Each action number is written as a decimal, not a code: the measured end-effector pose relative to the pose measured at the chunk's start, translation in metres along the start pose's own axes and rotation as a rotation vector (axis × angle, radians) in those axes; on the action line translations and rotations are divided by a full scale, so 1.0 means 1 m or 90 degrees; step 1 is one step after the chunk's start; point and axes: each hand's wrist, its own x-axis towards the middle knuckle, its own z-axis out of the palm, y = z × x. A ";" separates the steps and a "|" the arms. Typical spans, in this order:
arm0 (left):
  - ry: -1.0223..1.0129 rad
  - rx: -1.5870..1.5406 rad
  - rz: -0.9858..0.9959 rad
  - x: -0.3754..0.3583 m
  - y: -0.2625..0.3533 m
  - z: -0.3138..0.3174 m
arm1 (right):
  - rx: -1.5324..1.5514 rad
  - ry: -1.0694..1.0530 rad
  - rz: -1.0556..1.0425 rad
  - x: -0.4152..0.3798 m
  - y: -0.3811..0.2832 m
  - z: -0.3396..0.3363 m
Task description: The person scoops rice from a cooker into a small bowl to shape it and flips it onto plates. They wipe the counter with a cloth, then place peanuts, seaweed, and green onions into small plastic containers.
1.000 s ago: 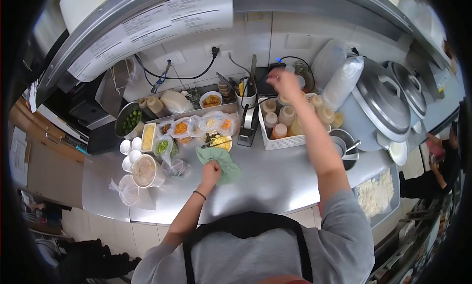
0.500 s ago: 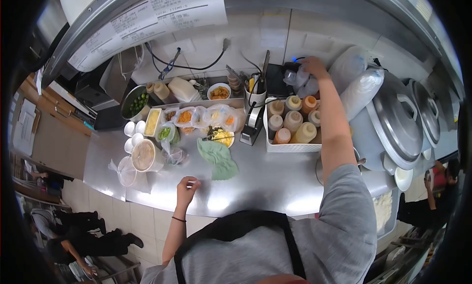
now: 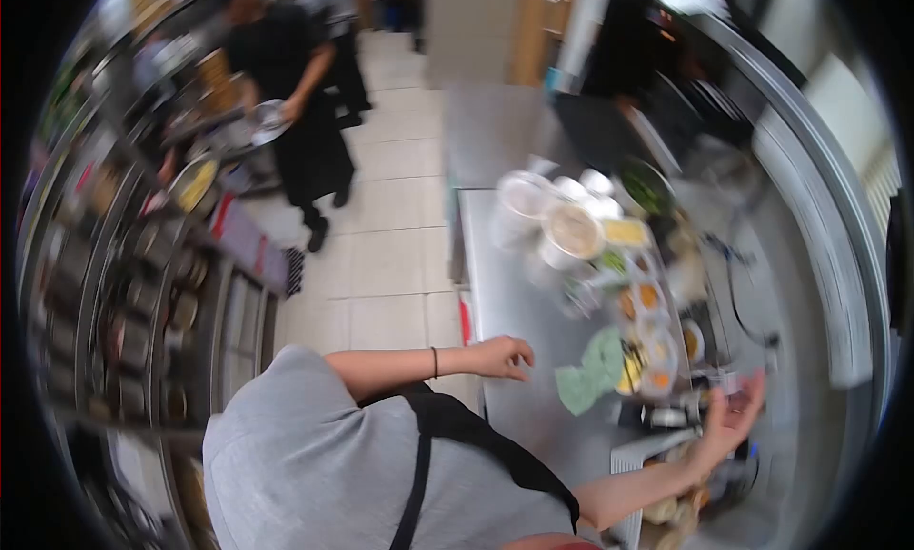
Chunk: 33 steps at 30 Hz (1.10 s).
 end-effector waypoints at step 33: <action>1.487 -0.153 0.116 -0.757 0.106 -0.130 | 0.700 -0.651 -0.878 -0.537 -0.750 0.748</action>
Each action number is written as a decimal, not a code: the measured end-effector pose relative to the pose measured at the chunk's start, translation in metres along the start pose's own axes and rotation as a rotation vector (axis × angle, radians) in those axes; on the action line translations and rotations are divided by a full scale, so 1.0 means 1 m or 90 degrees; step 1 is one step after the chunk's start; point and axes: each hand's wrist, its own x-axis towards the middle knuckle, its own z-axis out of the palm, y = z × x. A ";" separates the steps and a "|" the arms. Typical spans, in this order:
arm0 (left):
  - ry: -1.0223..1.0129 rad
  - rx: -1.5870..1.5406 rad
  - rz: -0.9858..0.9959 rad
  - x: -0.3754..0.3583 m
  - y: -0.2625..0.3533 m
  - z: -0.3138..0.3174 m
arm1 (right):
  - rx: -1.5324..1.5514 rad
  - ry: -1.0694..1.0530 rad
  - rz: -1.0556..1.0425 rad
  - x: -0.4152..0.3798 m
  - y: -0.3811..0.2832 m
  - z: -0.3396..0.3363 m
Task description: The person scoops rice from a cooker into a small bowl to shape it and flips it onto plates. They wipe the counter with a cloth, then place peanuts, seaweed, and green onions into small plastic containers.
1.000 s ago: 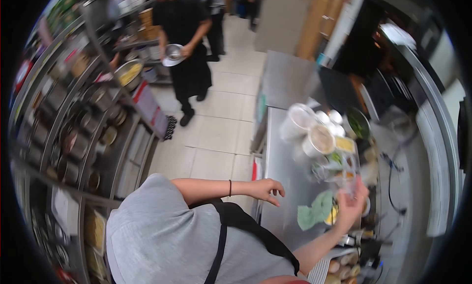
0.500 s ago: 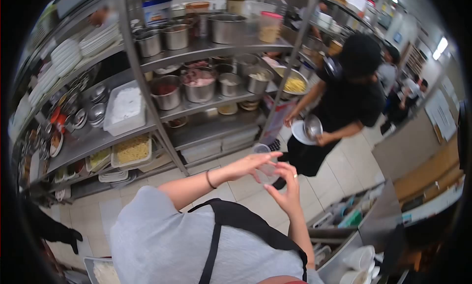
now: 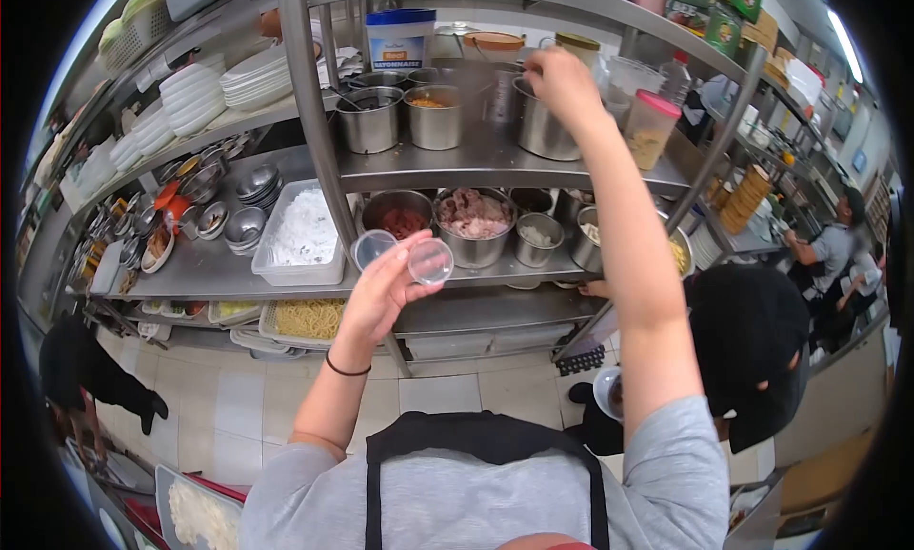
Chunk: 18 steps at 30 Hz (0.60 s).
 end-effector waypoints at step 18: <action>0.181 0.271 0.193 0.108 0.096 -0.083 | -0.268 -0.402 -0.251 0.203 0.106 0.173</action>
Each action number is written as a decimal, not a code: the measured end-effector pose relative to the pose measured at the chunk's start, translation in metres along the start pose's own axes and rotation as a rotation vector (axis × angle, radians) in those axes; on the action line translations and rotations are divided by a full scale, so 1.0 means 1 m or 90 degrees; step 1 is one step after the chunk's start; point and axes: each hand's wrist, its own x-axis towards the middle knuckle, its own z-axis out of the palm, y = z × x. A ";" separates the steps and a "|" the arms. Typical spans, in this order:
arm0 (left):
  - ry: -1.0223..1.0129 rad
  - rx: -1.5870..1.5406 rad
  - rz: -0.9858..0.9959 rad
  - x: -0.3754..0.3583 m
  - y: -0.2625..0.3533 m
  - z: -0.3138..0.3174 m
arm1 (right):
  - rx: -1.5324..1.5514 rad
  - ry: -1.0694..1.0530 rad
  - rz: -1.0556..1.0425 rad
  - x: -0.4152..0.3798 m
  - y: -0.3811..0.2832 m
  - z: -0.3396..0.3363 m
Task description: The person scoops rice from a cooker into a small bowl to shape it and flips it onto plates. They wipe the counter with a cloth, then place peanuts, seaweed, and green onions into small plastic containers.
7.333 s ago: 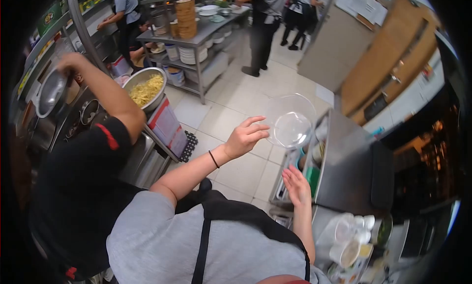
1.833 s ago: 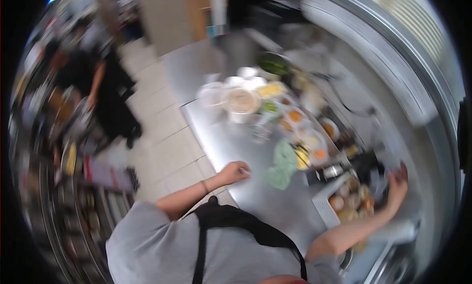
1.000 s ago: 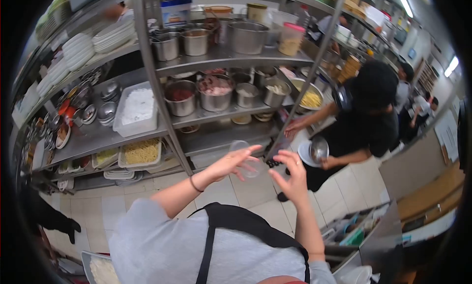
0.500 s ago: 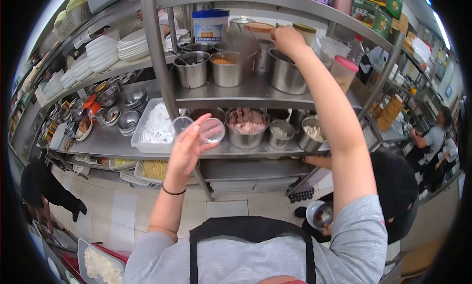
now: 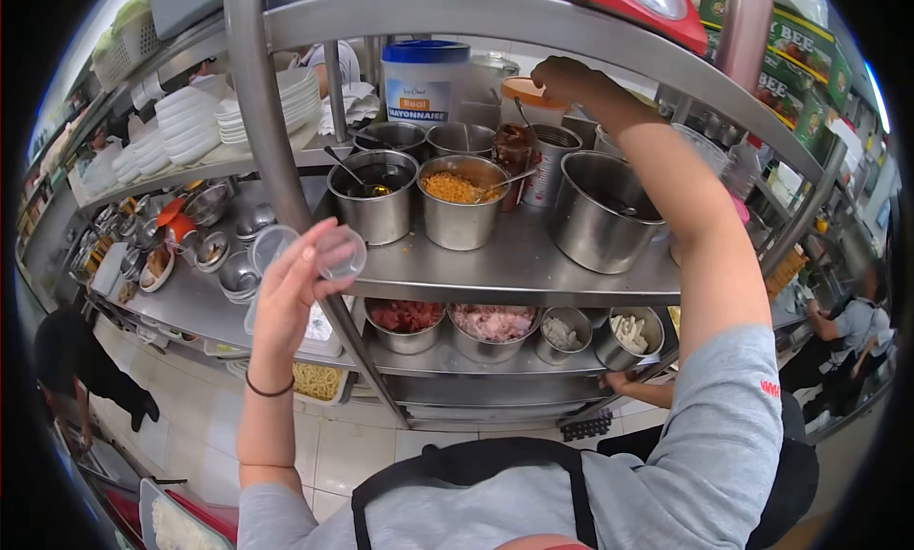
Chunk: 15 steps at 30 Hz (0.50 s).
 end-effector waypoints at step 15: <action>-0.054 -0.037 -0.007 0.079 -0.012 0.035 | 0.108 0.139 0.029 0.055 0.038 0.056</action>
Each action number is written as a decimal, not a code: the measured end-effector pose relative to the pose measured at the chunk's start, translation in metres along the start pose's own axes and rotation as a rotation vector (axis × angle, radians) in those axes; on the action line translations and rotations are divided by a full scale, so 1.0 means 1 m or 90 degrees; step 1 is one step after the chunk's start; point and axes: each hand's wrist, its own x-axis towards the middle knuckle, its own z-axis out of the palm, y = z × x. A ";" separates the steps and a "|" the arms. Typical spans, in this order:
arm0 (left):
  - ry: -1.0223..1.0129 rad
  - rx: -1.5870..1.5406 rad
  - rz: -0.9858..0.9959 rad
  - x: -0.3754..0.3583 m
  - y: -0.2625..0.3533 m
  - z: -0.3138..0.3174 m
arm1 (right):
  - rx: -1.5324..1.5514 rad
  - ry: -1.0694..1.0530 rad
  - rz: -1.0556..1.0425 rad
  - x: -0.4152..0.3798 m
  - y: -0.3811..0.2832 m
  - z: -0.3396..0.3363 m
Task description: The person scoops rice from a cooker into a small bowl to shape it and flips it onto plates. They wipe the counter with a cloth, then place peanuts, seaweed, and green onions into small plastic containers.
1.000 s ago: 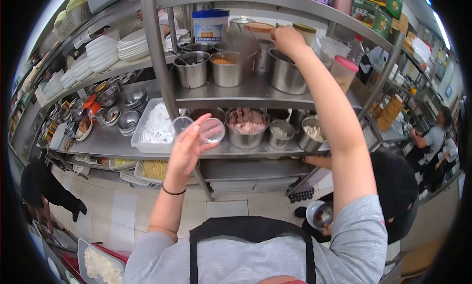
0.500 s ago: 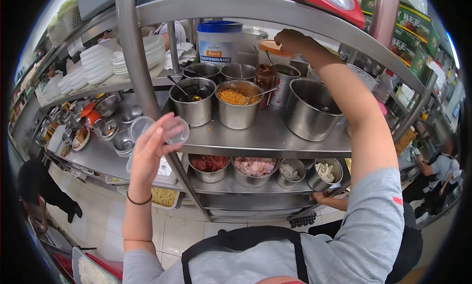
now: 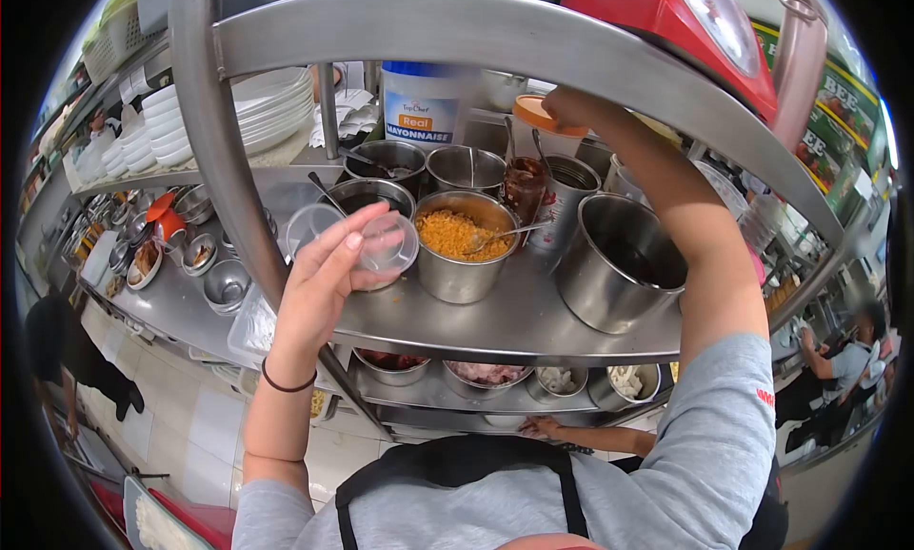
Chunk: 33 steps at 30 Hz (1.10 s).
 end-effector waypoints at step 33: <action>0.099 -0.112 0.000 0.141 0.005 0.017 | 0.163 -0.405 0.027 0.032 0.022 0.038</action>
